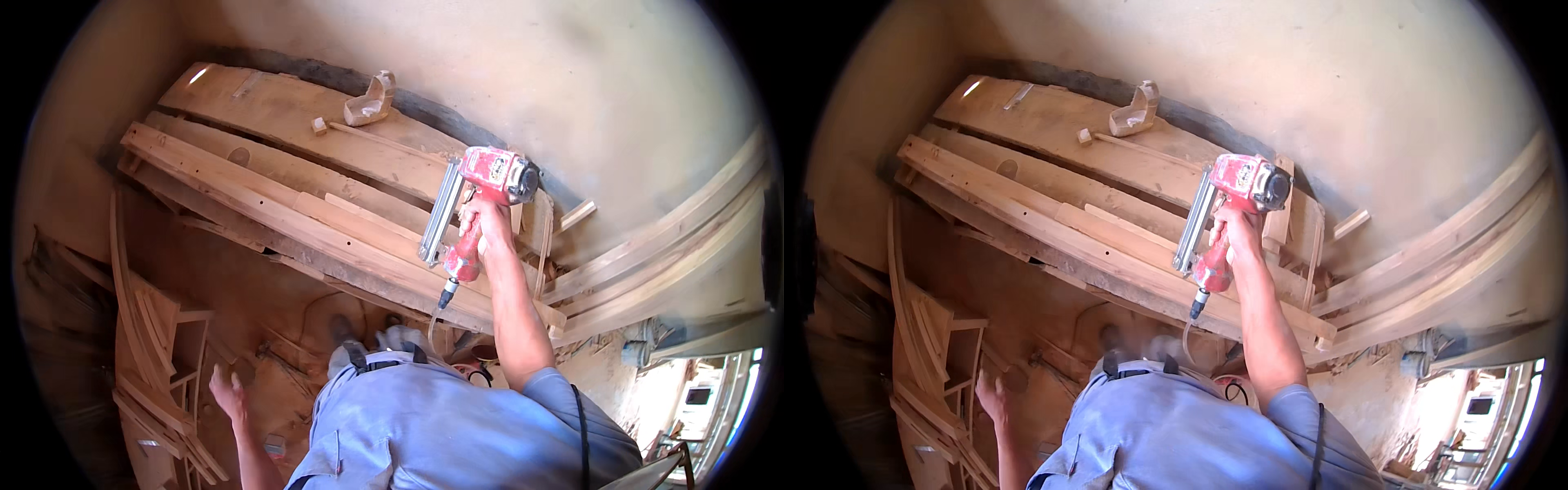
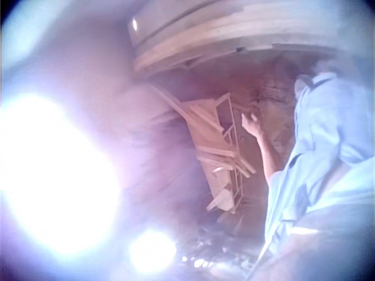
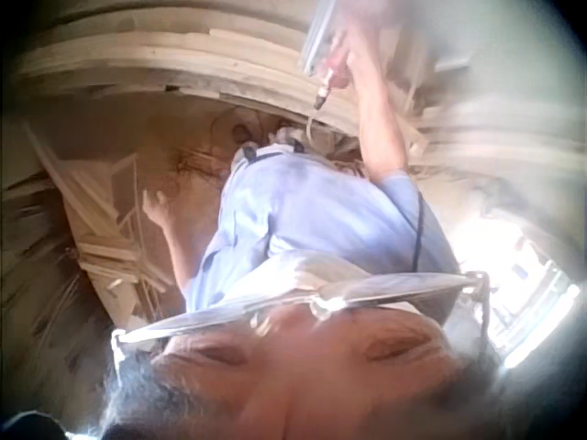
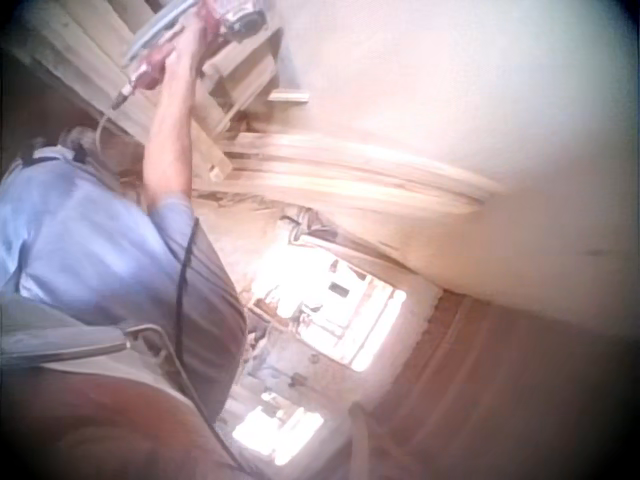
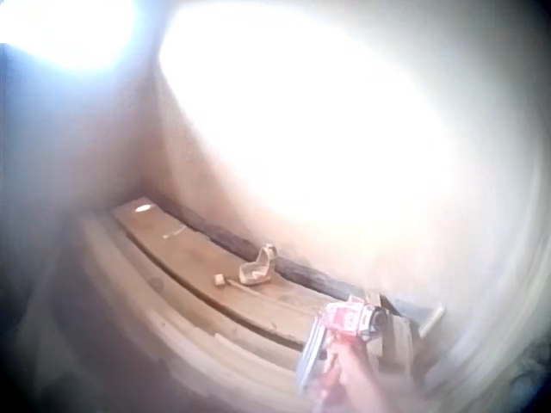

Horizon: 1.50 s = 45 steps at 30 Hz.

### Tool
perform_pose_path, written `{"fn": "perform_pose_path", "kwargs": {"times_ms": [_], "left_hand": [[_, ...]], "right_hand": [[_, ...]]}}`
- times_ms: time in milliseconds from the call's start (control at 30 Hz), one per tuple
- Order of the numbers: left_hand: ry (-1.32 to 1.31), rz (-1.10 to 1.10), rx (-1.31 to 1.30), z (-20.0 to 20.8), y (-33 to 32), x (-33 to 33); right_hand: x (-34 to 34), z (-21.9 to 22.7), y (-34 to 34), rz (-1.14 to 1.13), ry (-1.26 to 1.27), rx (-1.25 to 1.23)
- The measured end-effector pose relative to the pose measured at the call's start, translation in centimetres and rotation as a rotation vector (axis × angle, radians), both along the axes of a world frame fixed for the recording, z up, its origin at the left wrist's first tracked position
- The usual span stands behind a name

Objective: The person assembles wooden components using a pneumatic nail gun and a hammer. They position wooden pieces on a workbench, drive nails into them, and occasionally tap the wood to ensure alignment.

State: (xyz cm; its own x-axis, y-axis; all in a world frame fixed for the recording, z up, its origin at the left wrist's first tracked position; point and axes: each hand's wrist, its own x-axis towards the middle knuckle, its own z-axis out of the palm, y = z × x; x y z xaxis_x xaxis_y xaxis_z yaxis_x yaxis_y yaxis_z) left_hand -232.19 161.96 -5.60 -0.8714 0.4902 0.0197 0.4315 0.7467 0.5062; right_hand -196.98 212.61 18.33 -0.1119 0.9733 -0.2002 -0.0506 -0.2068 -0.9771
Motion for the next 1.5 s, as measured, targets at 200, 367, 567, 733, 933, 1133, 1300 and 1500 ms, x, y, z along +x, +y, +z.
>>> {"fn": "perform_pose_path", "kwargs": {"times_ms": [200, 367, 567, 733, 933, 1133, 1300, 1500], "left_hand": [[-0.358, 0.259, -0.041, -8.3, -9.5, 9.5], [-0.625, 0.165, 0.01, -8.1, -3.9, 15.8], [-0.783, -0.284, 0.062, 6.5, 19.1, 12.9], [-1.013, -0.59, 0.511, 14.5, 37.0, 11.7], [-1.109, -0.251, 0.553, 17.1, 40.8, 13.3], [-0.982, -0.343, 0.511, 18.8, 41.7, 10.5], [-0.545, -0.397, 0.791, 17.7, 39.2, 8.8], [-0.465, -0.231, 0.523, 6.9, 24.3, 5.6]], "right_hand": [[1.4, -2.1, 0.4, 0.008, 0.158, -0.139], [2.8, -5.1, 1.6, 0.114, 0.344, -0.298], [2.9, -5.8, 1.9, 0.278, 0.514, -0.326], [-0.9, -0.8, 2.1, 0.544, 0.717, -0.239], [-3.1, -1.6, 1.7, 0.566, 0.655, -0.456], [-5.2, 0.5, 0.6, 0.418, 0.698, -0.424], [-7.5, 1.7, -0.7, 0.29, 0.738, -0.204], [-9.4, 0.9, 0.0, 0.129, 0.627, 0.109]]}}
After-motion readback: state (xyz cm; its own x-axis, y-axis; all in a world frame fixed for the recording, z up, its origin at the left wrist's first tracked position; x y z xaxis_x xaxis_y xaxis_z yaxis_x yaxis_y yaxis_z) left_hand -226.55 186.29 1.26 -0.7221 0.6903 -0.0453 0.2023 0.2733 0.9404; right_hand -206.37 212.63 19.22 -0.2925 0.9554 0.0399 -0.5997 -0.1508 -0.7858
